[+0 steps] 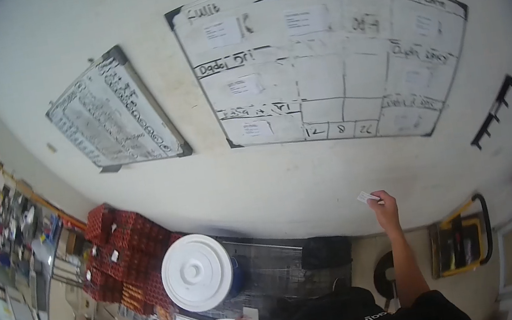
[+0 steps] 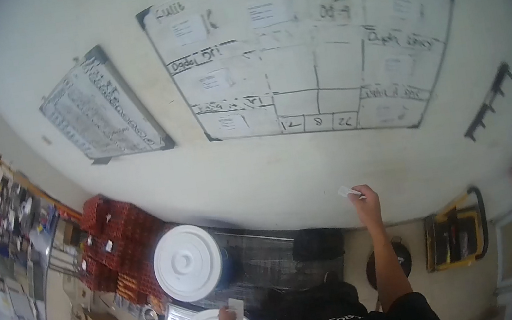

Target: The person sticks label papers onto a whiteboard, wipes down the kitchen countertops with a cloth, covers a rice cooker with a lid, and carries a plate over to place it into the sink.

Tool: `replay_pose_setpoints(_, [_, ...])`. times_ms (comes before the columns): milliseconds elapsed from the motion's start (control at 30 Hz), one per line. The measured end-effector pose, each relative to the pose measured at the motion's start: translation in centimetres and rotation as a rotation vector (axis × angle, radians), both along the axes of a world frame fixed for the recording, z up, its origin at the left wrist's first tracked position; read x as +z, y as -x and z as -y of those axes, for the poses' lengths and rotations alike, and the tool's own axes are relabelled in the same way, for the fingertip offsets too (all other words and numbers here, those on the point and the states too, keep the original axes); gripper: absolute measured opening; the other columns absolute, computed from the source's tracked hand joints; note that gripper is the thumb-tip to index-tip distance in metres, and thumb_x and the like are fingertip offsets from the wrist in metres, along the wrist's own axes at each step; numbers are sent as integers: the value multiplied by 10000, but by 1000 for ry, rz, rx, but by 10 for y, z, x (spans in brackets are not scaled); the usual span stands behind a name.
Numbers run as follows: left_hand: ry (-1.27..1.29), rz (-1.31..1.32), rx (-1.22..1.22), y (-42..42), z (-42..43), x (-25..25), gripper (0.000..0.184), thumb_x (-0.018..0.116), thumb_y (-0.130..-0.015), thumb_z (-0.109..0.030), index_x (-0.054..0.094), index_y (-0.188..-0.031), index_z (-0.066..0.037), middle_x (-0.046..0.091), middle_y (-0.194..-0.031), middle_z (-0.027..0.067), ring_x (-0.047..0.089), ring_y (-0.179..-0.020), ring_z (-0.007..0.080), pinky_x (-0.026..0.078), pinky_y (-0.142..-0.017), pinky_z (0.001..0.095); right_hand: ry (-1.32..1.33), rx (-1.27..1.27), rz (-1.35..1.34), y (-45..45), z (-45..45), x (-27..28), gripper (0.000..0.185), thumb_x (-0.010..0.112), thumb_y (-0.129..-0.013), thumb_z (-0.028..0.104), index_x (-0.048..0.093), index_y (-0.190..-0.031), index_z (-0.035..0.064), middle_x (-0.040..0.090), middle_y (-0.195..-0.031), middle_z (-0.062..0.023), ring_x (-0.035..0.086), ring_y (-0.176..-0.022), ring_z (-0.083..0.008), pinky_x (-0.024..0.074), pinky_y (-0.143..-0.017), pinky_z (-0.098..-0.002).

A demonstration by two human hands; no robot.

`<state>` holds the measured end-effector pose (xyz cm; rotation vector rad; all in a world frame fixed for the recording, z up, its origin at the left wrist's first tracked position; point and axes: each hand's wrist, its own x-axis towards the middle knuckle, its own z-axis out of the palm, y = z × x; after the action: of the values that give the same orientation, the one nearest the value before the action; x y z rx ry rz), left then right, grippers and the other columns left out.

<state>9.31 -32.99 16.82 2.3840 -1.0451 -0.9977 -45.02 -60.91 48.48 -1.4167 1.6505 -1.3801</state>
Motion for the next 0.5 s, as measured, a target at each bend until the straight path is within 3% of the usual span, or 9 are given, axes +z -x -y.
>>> replay_pose_setpoints(33, [7, 49, 24, 17, -7, 24, 343, 571, -701, -123, 630, -1022, -18, 661, -971, 222, 632, -937, 384, 496, -843, 443, 2, 30, -15, -9, 5, 20, 168, 648, -814, 86, 635, -952, -9, 619, -823, -43, 544, -727, -119, 441, -648, -253])
replay_pose_setpoints(67, [-29, 81, 88, 21, -18, 11, 318, 570, -695, -120, 634, -985, -7, 664, -954, 226, 636, -927, 383, 498, -826, 442, -15, 83, -9, -12, 15, 34, 166, 647, -815, 86, 634, -951, -8, 619, -832, -42, 547, -743, -118, 443, -657, -252])
replay_pose_setpoints(133, [40, 80, 150, 31, -40, -5, 285, 577, -717, -105, 646, -974, -1, 678, -848, 195, 678, -779, 290, 533, -689, 400, -60, 180, 8, -17, 33, 55, 162, 646, -817, 87, 634, -950, -6, 619, -849, -39, 554, -777, -116, 446, -676, -252])
replay_pose_setpoints(233, [61, 95, 320, 55, -64, -19, 248, 565, -740, -112, 639, -938, 18, 676, -813, 199, 678, -722, 295, 534, -656, 404, 37, 316, 59, -34, 60, 99, 154, 635, -828, 81, 628, -957, -3, 618, -883, -41, 563, -823, -113, 448, -724, -253])
replay_pose_setpoints(333, [-47, -9, 491, 72, -71, -24, 269, 587, -688, -104, 650, -927, 1, 669, -921, 242, 641, -910, 401, 503, -817, 448, 131, 454, 7, -60, 74, 147, 175, 635, -828, 69, 615, -985, -6, 615, -906, -41, 564, -865, -112, 445, -766, -252])
replay_pose_setpoints(400, [-70, -7, 440, 82, -62, -7, 261, 578, -686, -97, 655, -915, 2, 667, -918, 251, 642, -909, 407, 504, -814, 455, 201, 510, 40, -78, 78, 174, 200, 643, -821, 63, 609, -1005, -7, 615, -908, -43, 561, -873, -111, 442, -780, -253])
replay_pose_setpoints(500, [-16, -67, 324, 47, -47, -44, 294, 552, -689, -95, 657, -944, 8, 667, -913, 246, 645, -908, 395, 504, -802, 456, 285, 520, 93, -105, 83, 207, 232, 651, -812, 58, 605, -1031, -6, 613, -902, -44, 561, -863, -110, 442, -777, -246])
